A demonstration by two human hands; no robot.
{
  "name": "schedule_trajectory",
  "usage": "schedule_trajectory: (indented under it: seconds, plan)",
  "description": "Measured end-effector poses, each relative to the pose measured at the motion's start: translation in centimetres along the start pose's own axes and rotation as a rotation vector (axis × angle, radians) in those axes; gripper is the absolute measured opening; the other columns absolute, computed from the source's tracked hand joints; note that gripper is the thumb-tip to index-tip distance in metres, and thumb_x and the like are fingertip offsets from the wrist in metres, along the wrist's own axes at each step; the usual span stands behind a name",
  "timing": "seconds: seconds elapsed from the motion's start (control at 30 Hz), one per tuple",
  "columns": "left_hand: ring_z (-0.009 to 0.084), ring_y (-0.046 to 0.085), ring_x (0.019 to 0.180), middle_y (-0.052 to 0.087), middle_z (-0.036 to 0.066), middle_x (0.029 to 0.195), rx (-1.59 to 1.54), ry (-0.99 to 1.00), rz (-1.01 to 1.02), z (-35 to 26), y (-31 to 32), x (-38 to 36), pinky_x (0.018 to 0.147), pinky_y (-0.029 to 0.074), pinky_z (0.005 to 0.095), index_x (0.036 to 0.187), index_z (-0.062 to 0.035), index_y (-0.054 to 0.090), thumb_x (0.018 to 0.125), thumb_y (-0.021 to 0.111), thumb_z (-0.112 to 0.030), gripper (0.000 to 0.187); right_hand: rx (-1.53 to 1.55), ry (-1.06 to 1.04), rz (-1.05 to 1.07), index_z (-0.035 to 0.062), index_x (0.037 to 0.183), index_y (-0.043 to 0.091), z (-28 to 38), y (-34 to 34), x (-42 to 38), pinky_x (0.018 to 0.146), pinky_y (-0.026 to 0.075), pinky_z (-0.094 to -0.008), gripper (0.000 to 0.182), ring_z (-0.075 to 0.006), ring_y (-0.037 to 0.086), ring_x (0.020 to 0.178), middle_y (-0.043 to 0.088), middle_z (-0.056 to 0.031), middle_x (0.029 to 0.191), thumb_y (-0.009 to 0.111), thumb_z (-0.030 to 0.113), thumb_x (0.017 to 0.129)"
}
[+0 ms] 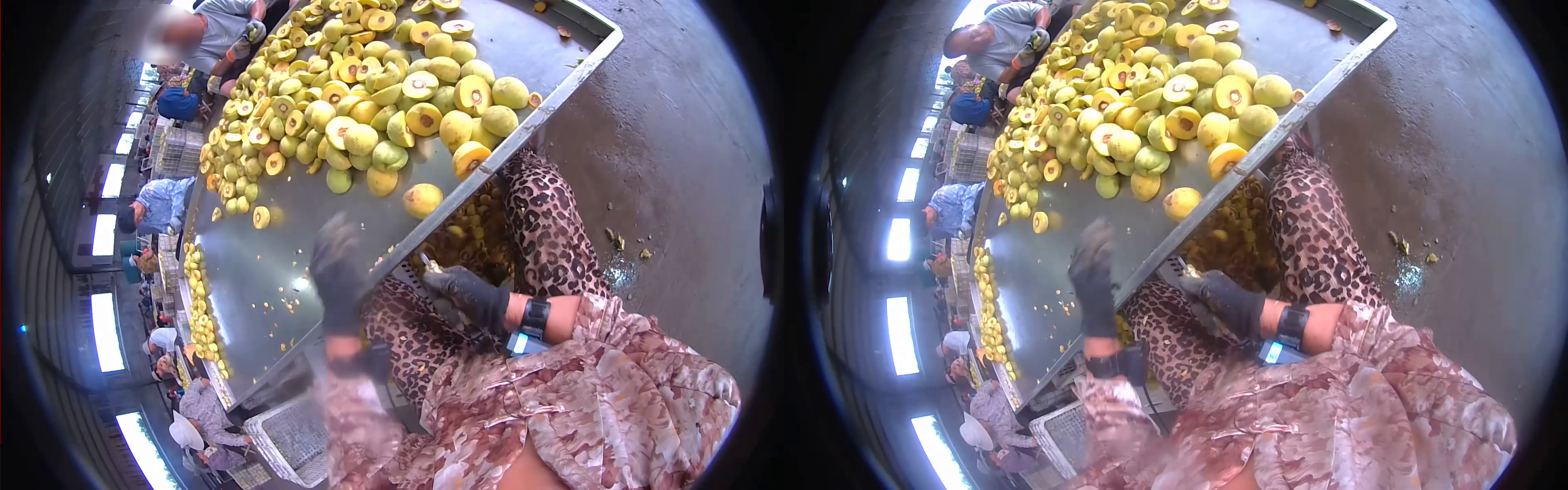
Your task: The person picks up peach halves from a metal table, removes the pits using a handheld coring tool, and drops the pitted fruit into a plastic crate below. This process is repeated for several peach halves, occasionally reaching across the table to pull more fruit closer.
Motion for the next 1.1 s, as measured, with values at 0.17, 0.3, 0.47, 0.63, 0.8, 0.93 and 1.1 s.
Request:
schedule_trajectory:
  seconds: [0.17, 0.3, 0.47, 0.63, 0.8, 0.93, 1.1]
  plan:
    - [0.0337, 0.059, 0.129, 0.067, 0.015, 0.133, -0.234, -0.005, 0.42, -1.5, 8.4, 5.6, 0.111, 0.044, 0.0412, 0.119, -0.0052, 0.073, 0.088, 0.071, -0.008, 0.031, 0.112, 0.087, -0.021, 0.014, 0.081, 0.057, 0.3, -0.7, -0.2, 0.036, 0.032, -0.0255, 0.03, -0.009, 0.043, 0.039, 0.049, 0.0028, 0.056, 0.055, 0.035, 0.104]
    - [0.0309, 0.06, 0.129, 0.066, 0.015, 0.133, -0.163, -0.001, 0.479, 0.0, 8.6, 6.1, 0.11, 0.045, 0.0386, 0.119, -0.005, 0.072, 0.084, 0.072, -0.004, 0.035, -0.016, -0.063, -0.042, 0.0119, 0.083, 0.059, 0.9, -1.1, -1.1, 0.038, 0.033, -0.0251, 0.027, -0.0082, 0.045, 0.042, 0.052, 0.0026, 0.058, 0.058, 0.032, 0.102]
    - [0.0307, 0.062, 0.124, 0.066, 0.017, 0.13, -0.024, -0.174, 0.371, 0.3, 6.4, 3.7, 0.104, 0.051, 0.0376, 0.123, -0.0044, 0.068, 0.08, 0.072, 0.002, 0.044, -0.139, -0.376, -0.083, 0.0073, 0.09, 0.066, 1.8, -1.6, -0.8, 0.048, 0.037, -0.0236, 0.023, -0.0044, 0.048, 0.054, 0.056, 0.0029, 0.067, 0.062, 0.028, 0.099]
    - [0.0259, 0.063, 0.122, 0.063, 0.017, 0.134, -0.612, -0.381, 0.172, -4.0, 2.9, 2.2, 0.098, 0.055, 0.0369, 0.145, 0.0028, 0.05, 0.099, 0.065, -0.024, 0.056, -0.445, -0.691, -0.106, -0.0007, 0.102, 0.064, 3.0, -1.5, -1.5, 0.069, 0.05, -0.0317, 0.018, -0.0126, 0.06, 0.076, 0.066, -0.0013, 0.084, 0.062, 0.017, 0.1]
    - [0.0264, 0.063, 0.122, 0.061, 0.019, 0.136, -1.155, -0.661, -0.033, -9.0, 5.0, -1.9, 0.108, 0.049, 0.038, 0.147, 0.0061, 0.046, 0.104, 0.059, -0.038, 0.063, -0.741, -0.734, -0.159, 0.0047, 0.112, 0.07, 2.5, -1.0, -1.5, 0.076, 0.052, -0.0433, 0.032, -0.0393, 0.069, 0.086, 0.072, -0.0218, 0.097, 0.066, 0.033, 0.099]
    - [0.0296, 0.062, 0.121, 0.06, 0.021, 0.134, -1.019, -0.675, -0.103, -9.3, 4.9, -3.3, 0.107, 0.05, 0.0418, 0.149, 0.0033, 0.043, 0.105, 0.056, -0.042, 0.064, -0.854, -0.688, -0.216, 0.0068, 0.108, 0.07, 2.7, -0.5, -1.7, 0.075, 0.053, -0.0451, 0.034, -0.0425, 0.068, 0.087, 0.072, -0.0217, 0.096, 0.066, 0.039, 0.097]
    - [0.0285, 0.063, 0.117, 0.062, 0.02, 0.129, -1.032, -0.71, -0.189, -10.3, 5.7, -3.5, 0.103, 0.052, 0.0394, 0.146, 0.0036, 0.046, 0.108, 0.051, -0.041, 0.059, -0.773, -0.65, -0.135, 0.0066, 0.111, 0.069, 2.4, -0.1, -1.3, 0.079, 0.054, -0.0457, 0.038, -0.0412, 0.069, 0.092, 0.072, -0.0217, 0.101, 0.064, 0.042, 0.097]
Point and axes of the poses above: each hand's wrist, its own x-axis towards the middle knuckle, its own y-axis out of the palm, z = x × y, the point moved 2 cm from there along x, towards the middle knuckle
